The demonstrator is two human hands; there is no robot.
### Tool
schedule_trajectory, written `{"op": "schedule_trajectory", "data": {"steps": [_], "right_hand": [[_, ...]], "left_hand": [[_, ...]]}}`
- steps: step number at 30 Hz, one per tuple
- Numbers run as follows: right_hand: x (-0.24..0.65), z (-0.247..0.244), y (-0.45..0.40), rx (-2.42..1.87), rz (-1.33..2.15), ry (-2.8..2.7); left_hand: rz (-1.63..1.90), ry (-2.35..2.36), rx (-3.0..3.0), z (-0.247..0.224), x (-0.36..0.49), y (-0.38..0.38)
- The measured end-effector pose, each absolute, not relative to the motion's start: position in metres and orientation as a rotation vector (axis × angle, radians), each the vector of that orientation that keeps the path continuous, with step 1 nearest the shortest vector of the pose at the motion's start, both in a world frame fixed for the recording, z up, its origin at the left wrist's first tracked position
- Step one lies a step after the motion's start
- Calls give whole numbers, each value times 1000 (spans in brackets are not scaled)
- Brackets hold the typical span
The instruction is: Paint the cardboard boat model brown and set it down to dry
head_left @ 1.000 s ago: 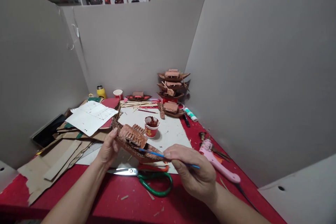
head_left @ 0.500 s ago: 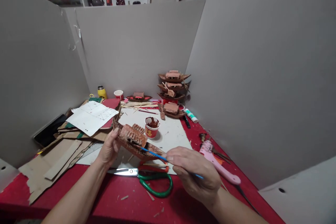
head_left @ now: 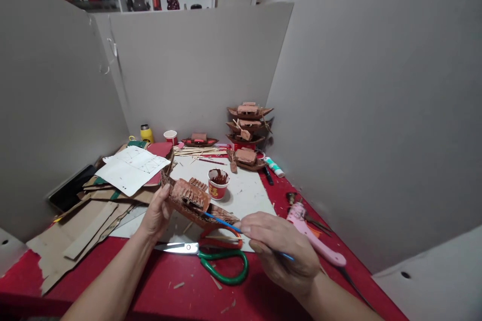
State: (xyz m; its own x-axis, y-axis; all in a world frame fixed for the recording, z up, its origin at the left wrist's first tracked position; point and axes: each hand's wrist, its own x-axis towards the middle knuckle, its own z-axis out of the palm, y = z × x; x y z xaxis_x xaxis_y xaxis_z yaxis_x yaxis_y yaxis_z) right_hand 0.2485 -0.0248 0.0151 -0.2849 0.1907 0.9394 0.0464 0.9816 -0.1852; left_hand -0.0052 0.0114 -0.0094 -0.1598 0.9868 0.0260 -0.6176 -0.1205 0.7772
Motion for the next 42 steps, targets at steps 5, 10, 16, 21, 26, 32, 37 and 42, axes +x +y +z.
{"op": "schedule_trajectory", "data": {"steps": [5, 10, 16, 21, 26, 32, 37, 42], "right_hand": [[250, 15, -24, -200, 159, -1869], [251, 15, -25, -199, 146, -1843], [249, 17, -24, -214, 137, -1873], [250, 17, -23, -201, 124, -1850], [251, 16, -24, -180, 119, -1854], [251, 15, -22, -182, 137, -1860], [253, 15, -23, -207, 134, -1836], [253, 12, -22, -179, 127, -1827]], "left_hand": [[1648, 723, 661, -8, -6, 12], [1658, 728, 649, -8, -6, 12], [1636, 748, 659, -9, -4, 12], [1679, 738, 671, -11, -8, 14], [1666, 742, 689, -12, -8, 14], [1654, 752, 683, -9, -8, 12], [1673, 739, 685, -5, -8, 12], [1677, 750, 701, -8, -7, 13]]}}
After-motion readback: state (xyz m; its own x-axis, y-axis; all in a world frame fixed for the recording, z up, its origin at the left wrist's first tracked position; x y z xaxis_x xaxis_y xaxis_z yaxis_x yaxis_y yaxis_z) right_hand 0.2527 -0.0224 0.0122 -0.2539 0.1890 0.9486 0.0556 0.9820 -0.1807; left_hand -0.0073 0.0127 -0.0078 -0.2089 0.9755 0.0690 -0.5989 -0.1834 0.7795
